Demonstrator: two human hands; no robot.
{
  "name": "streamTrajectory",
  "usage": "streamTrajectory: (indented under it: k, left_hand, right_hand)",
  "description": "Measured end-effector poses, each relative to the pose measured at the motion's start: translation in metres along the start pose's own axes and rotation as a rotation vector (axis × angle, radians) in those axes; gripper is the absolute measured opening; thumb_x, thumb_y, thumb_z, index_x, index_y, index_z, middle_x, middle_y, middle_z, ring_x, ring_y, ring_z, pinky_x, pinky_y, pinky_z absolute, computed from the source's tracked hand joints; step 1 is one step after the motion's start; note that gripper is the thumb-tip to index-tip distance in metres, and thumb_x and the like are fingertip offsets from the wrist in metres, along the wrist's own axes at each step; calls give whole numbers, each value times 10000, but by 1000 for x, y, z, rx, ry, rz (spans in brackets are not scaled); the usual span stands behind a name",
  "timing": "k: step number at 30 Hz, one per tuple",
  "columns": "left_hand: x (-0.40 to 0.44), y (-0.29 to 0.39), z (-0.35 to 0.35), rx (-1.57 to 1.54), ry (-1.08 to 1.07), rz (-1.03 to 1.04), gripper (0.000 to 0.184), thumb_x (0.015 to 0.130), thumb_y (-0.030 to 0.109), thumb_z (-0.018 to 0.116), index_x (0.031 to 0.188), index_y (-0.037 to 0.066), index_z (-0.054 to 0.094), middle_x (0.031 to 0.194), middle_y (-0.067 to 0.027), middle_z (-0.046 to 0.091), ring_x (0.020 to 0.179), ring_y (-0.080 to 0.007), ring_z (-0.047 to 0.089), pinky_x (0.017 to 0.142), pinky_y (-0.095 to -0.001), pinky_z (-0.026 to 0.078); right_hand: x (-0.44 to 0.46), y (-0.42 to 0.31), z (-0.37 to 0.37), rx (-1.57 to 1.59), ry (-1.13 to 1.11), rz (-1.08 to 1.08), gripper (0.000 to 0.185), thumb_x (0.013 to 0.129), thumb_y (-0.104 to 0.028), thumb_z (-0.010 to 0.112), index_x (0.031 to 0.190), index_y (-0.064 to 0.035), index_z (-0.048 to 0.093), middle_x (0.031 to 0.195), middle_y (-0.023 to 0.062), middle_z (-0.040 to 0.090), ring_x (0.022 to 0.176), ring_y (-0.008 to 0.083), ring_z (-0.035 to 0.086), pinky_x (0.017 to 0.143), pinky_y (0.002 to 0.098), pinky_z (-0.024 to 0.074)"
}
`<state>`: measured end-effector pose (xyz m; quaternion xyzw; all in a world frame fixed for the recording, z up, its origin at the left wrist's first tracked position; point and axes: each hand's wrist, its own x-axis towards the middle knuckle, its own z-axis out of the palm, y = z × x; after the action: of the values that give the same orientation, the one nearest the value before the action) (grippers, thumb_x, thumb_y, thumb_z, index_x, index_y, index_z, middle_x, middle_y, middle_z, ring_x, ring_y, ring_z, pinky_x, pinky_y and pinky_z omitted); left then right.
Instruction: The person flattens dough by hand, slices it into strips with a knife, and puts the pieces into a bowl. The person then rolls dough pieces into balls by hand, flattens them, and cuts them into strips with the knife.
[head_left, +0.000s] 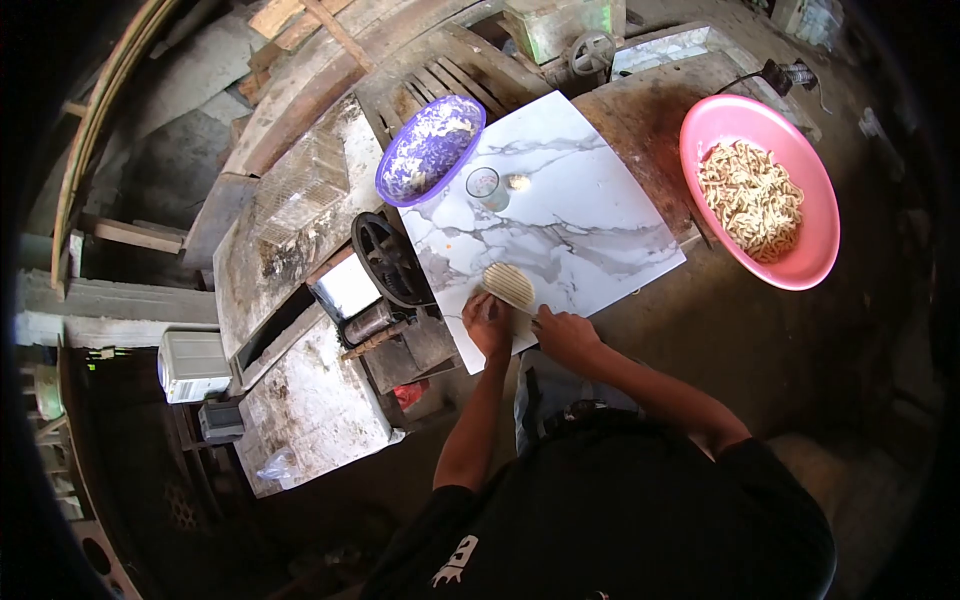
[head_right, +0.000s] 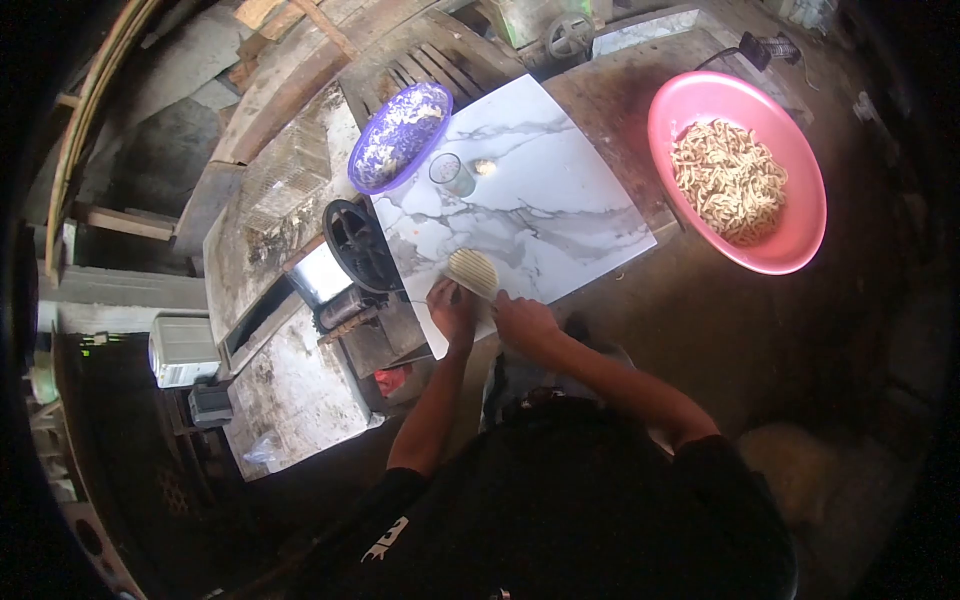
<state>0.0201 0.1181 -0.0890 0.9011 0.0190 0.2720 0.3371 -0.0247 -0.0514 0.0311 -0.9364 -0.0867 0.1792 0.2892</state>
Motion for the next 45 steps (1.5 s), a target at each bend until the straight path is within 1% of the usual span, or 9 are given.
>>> streamTrajectory:
  k: [5,9,16,21,24,27,30,39,45]
  left_hand:
    - [-1,-8,-1,52,33,140,179,695,98,752,852,69,672,967,-59,643,990,-286,570,884,-404,443]
    - [-3,-7,-3,38,7,107,179,689,100,747,844,71,662,962,-62,639,984,-288,569,869,-405,442]
    - [-1,-3,-4,49,32,98,151,741,106,689,888,82,664,997,-76,632,984,-287,570,884,-415,437]
    - [-6,1,-7,22,53,110,146,754,117,678,897,87,673,1007,-65,634,996,-279,572,880,-416,439]
    - [-8,9,-8,21,38,94,152,749,127,684,898,96,680,1016,-49,638,1009,-268,572,902,-419,422]
    - [-9,11,-8,137,14,46,163,738,144,702,896,108,682,1018,-24,639,1025,-253,566,927,-419,396]
    - [-12,3,-6,157,12,11,179,725,165,721,896,127,683,1022,2,633,1035,-239,560,944,-420,375]
    - [-15,-2,-5,134,9,40,233,685,167,757,902,141,674,1016,14,617,1031,-229,557,916,-421,378]
    - [-12,0,-8,121,53,97,214,713,162,723,922,133,684,1002,-6,626,996,-249,568,896,-422,395]
  right_hand:
    - [28,-3,15,-1,52,-24,318,889,-246,530,1037,30,479,752,229,653,726,393,662,646,492,530]
    - [34,-2,26,19,87,-15,334,889,-263,530,1047,27,481,744,232,653,712,410,658,640,514,527]
    - [-43,27,1,-8,-33,70,277,889,-221,498,1082,-22,486,819,231,659,758,414,659,660,510,528]
    - [-79,44,-11,23,-49,167,338,897,-311,537,1029,-13,452,742,223,642,726,444,627,643,539,499]
    - [-76,45,-7,89,38,-5,332,900,-313,534,1020,-15,451,742,225,640,726,445,623,644,542,490]
    - [-49,31,5,34,28,0,298,932,-279,480,1063,-11,477,810,215,661,785,385,660,670,507,527]
    - [-24,9,-1,10,-53,21,315,925,-267,489,1060,16,463,787,206,660,771,390,658,659,489,531]
    - [20,1,24,13,36,-18,272,900,-248,515,1013,-7,462,754,229,656,719,407,662,629,502,529]
    - [-12,18,16,20,-5,22,264,904,-256,516,1000,-15,464,771,242,652,754,410,658,663,523,521]
